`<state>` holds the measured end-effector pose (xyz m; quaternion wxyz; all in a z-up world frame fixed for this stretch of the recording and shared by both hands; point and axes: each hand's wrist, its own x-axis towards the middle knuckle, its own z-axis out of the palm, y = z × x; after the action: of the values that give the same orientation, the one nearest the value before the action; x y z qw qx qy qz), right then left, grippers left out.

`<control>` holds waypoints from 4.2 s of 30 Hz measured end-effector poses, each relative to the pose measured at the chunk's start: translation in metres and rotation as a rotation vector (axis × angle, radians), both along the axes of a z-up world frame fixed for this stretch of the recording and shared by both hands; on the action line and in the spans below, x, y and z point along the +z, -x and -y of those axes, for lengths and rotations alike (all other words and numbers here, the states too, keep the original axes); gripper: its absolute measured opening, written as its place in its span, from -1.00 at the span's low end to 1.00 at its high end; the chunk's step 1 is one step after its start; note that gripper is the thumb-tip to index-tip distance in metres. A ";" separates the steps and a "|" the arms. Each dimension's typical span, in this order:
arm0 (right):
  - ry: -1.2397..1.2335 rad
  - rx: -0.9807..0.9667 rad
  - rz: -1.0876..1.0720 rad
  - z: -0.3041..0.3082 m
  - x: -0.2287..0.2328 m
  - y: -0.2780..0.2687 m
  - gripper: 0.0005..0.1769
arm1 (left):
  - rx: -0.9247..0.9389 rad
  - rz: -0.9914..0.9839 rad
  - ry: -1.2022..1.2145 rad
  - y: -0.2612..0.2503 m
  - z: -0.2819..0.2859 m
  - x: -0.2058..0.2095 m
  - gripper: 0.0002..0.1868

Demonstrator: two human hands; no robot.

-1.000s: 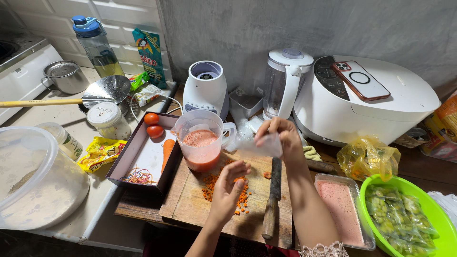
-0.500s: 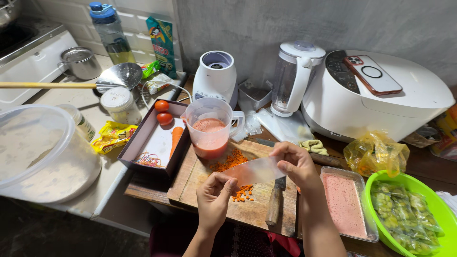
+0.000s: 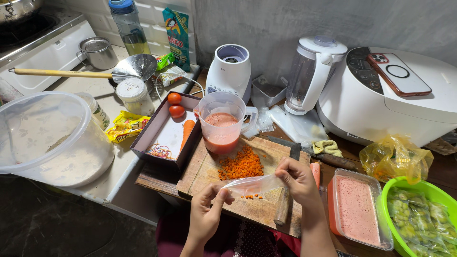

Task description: The person drops tomato pieces into a blender jar, secures the lid, and runs the blender to puree the mixture. They then lift the jar, pour the blended pink mixture into a measuring cup, and later peel and cut a carrot on the cutting board, placing the cut pieces into a small plastic bag.

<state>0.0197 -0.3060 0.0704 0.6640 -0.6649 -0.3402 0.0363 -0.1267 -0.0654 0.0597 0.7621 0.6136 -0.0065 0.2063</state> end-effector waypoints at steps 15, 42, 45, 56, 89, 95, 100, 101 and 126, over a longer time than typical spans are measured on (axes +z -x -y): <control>0.007 -0.091 -0.335 -0.056 -0.033 0.046 -0.87 | 0.081 -0.087 0.224 0.001 -0.023 -0.074 -0.87; 0.388 -0.105 0.093 -0.068 0.016 0.060 -0.70 | -0.022 -0.190 -0.624 0.015 -0.024 -0.033 -0.68; 0.471 0.053 -0.038 -0.072 0.018 0.071 -0.74 | -0.087 -0.221 -0.564 0.014 -0.024 -0.035 -0.66; 0.726 -0.076 0.256 -0.059 0.041 0.044 -0.67 | -0.289 -0.274 -0.290 0.018 -0.035 -0.070 -0.65; 0.641 0.018 -0.114 -0.061 0.034 -0.040 -0.80 | -0.070 0.031 -0.800 -0.061 -0.061 0.007 -0.58; 0.605 0.120 -0.071 -0.058 0.076 -0.046 -0.80 | -0.057 0.039 -0.845 -0.073 -0.047 0.007 -0.54; 0.699 0.272 0.113 -0.064 0.108 -0.051 -0.77 | -0.052 0.059 -0.846 -0.078 -0.038 0.004 -0.51; 0.724 0.290 0.137 -0.066 0.113 -0.052 -0.77 | -0.048 0.065 -0.846 -0.080 -0.037 0.003 -0.51; 0.797 0.210 0.411 -0.098 0.125 -0.056 -0.82 | -0.070 0.121 -0.626 -0.090 -0.031 -0.011 -0.54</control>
<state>0.0761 -0.2078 0.1957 0.2679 -0.8237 -0.4898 0.0989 -0.0366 -0.0340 0.0487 0.5411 0.8043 -0.1361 0.2044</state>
